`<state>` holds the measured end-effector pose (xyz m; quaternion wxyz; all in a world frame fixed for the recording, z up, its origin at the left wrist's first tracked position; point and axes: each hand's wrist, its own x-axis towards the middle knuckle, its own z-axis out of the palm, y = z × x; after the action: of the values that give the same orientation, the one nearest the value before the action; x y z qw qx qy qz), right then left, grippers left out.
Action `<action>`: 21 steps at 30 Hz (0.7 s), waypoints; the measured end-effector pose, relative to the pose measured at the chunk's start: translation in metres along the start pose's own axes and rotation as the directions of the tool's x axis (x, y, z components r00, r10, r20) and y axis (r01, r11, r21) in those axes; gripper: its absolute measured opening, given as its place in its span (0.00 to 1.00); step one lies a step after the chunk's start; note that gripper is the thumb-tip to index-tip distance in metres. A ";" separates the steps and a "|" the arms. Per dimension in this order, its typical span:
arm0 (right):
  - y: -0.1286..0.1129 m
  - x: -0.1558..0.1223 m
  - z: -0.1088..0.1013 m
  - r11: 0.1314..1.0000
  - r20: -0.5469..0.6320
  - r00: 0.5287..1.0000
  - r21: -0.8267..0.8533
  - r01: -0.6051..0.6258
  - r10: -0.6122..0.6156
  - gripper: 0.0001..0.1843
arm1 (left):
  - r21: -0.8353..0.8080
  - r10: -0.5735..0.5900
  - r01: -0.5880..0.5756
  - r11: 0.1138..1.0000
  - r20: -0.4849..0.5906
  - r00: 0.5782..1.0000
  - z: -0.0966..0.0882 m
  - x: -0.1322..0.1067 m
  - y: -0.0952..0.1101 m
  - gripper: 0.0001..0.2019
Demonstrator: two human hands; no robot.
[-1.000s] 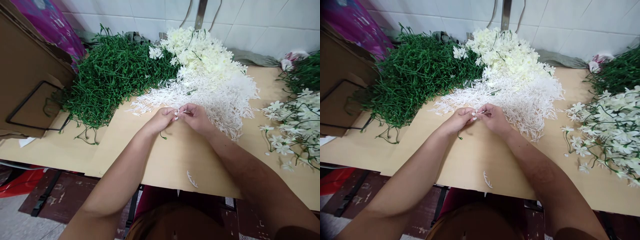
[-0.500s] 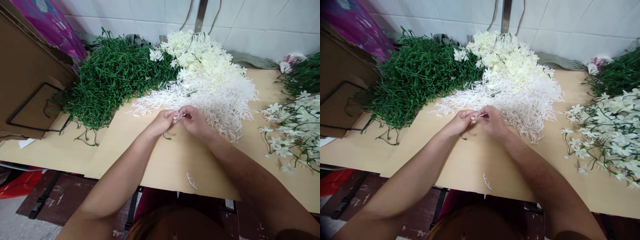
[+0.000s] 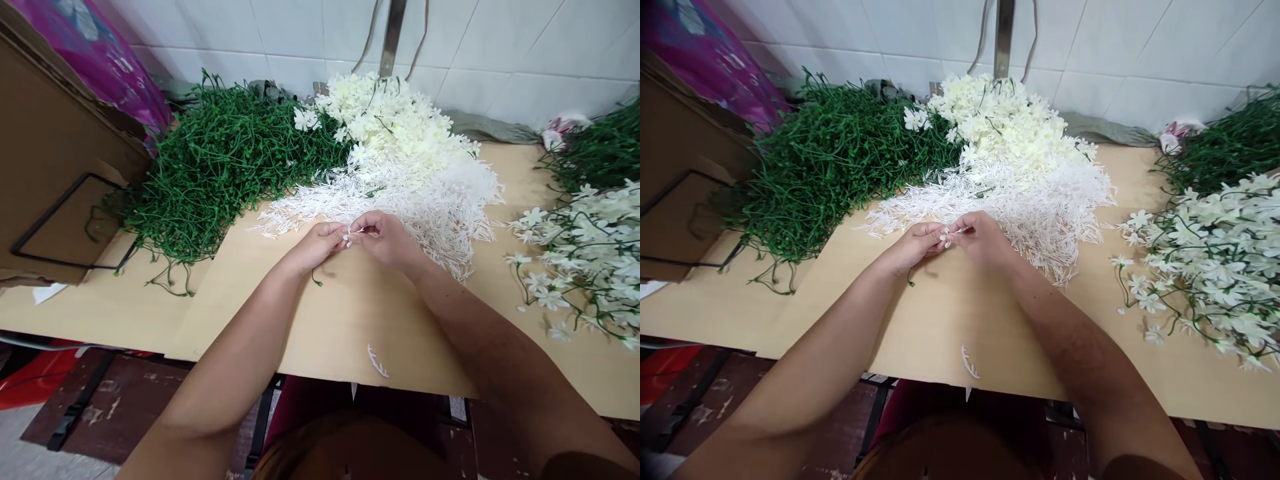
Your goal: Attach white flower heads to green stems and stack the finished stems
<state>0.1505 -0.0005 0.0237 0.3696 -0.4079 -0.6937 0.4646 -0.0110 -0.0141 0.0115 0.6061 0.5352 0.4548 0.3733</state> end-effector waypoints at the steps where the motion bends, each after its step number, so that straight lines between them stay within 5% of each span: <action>1: -0.001 0.000 -0.001 1.000 0.014 1.000 0.002 -0.005 0.005 0.14 | -0.005 -0.004 0.004 1.000 -0.003 1.000 0.000 0.000 0.000 0.20; 9: -0.004 0.002 -0.010 0.999 0.053 0.998 -0.029 -0.044 0.045 0.11 | 0.040 0.017 -0.017 0.999 0.003 1.000 -0.001 0.000 0.002 0.20; 16: -0.025 -0.010 -0.048 0.962 0.445 0.882 -0.271 -0.034 0.156 0.07 | 0.077 0.020 -0.016 0.997 -0.056 0.998 -0.002 0.000 0.001 0.19; 21: -0.021 -0.003 -0.062 0.941 0.206 0.978 -0.335 0.046 0.026 0.10 | 0.108 0.017 -0.009 0.994 -0.077 0.997 0.000 0.002 0.002 0.17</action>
<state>0.2019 0.0131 0.0616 0.2218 -0.4110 -0.7999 0.3768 -0.0102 -0.0117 0.0128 0.5557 0.5554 0.4939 0.3727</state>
